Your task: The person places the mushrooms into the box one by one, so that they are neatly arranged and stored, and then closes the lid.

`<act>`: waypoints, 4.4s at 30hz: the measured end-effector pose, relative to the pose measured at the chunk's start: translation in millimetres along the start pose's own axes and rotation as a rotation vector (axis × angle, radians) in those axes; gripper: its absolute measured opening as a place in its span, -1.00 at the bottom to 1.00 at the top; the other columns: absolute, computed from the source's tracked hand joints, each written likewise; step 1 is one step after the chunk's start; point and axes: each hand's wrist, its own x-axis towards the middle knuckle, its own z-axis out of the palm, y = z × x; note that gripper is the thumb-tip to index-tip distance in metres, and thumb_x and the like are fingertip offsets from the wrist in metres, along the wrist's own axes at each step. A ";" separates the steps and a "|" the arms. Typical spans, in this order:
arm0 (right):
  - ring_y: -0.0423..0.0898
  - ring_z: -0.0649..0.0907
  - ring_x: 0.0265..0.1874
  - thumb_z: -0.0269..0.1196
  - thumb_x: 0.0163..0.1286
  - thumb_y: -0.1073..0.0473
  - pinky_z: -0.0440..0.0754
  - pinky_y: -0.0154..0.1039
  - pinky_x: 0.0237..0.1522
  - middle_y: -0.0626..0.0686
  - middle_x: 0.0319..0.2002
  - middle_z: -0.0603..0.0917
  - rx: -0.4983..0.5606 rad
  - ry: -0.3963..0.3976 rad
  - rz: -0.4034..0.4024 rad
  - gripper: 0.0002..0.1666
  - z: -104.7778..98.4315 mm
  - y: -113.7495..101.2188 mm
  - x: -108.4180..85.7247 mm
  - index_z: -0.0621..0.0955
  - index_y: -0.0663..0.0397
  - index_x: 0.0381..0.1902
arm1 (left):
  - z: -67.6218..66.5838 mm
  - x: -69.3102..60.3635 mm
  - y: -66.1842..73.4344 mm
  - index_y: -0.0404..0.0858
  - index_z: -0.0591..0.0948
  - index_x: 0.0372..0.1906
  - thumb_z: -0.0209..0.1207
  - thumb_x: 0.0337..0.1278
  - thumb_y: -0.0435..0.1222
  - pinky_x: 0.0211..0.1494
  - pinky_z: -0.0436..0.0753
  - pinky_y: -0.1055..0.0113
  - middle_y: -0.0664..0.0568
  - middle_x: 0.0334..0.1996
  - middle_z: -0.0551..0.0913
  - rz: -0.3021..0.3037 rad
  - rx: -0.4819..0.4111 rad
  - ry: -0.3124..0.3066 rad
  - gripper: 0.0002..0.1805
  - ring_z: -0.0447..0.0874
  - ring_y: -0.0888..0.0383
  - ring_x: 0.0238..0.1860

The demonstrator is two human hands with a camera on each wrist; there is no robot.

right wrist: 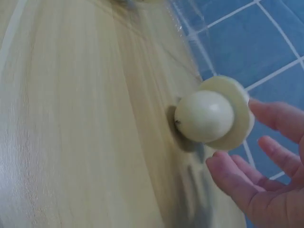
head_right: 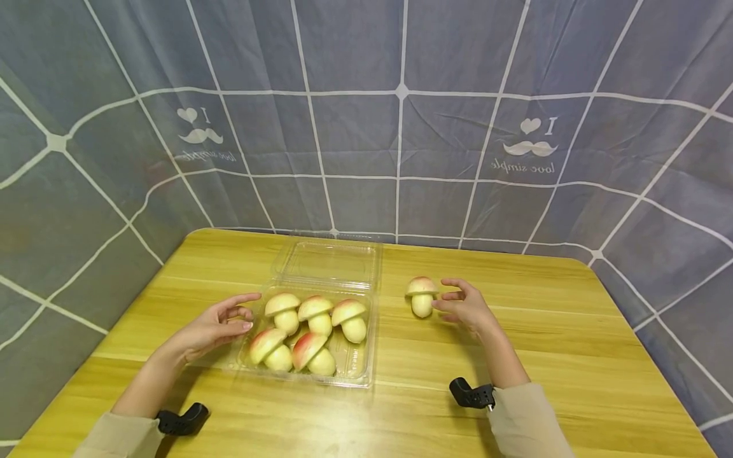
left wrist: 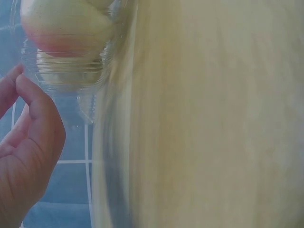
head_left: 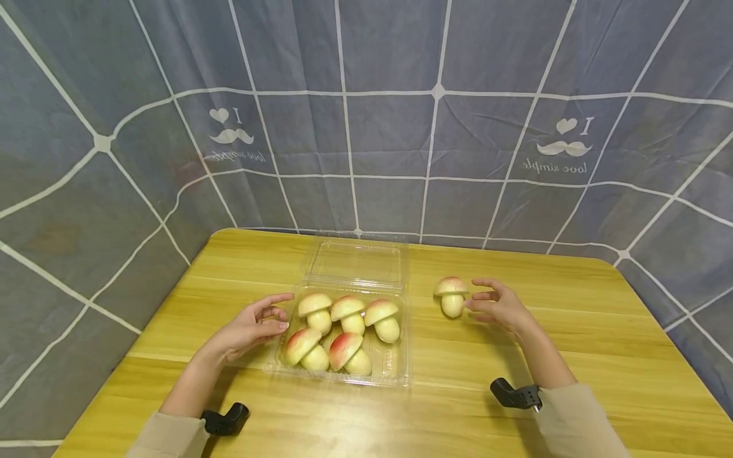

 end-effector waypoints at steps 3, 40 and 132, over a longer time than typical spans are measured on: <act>0.00 0.60 -0.14 0.25 0.26 0.27 0.52 0.05 -0.01 0.45 0.14 0.24 0.020 -0.002 0.002 -0.14 -1.5 4.2 2.8 0.06 0.37 0.38 | 0.4 0.5 -0.4 -0.41 0.06 0.39 0.14 0.19 -0.45 -0.35 0.49 0.46 0.00 -0.22 0.41 0.000 -0.002 -0.003 -0.27 0.43 0.28 -0.39; -0.10 0.58 -0.24 0.27 0.23 0.27 0.60 -0.13 -0.10 0.42 0.14 0.20 -0.025 -0.024 0.035 -0.10 8.3 14.1 30.9 0.05 0.30 0.39 | 1.3 1.3 -0.5 -0.43 0.03 0.40 0.14 0.17 -0.46 -0.33 0.50 0.45 0.03 -0.24 0.42 -0.013 -0.024 0.001 -0.24 0.43 0.29 -0.41; -0.04 0.62 -0.25 0.32 0.13 0.34 0.59 0.00 -0.10 0.38 0.11 0.26 0.110 -0.139 -0.071 -0.15 60.1 -33.9 -17.4 0.19 0.26 0.34 | 1.0 -1.4 6.3 -0.42 0.07 0.38 0.15 0.17 -0.45 -0.31 0.52 0.43 -0.01 -0.23 0.41 -0.023 -0.007 0.000 -0.27 0.44 0.27 -0.39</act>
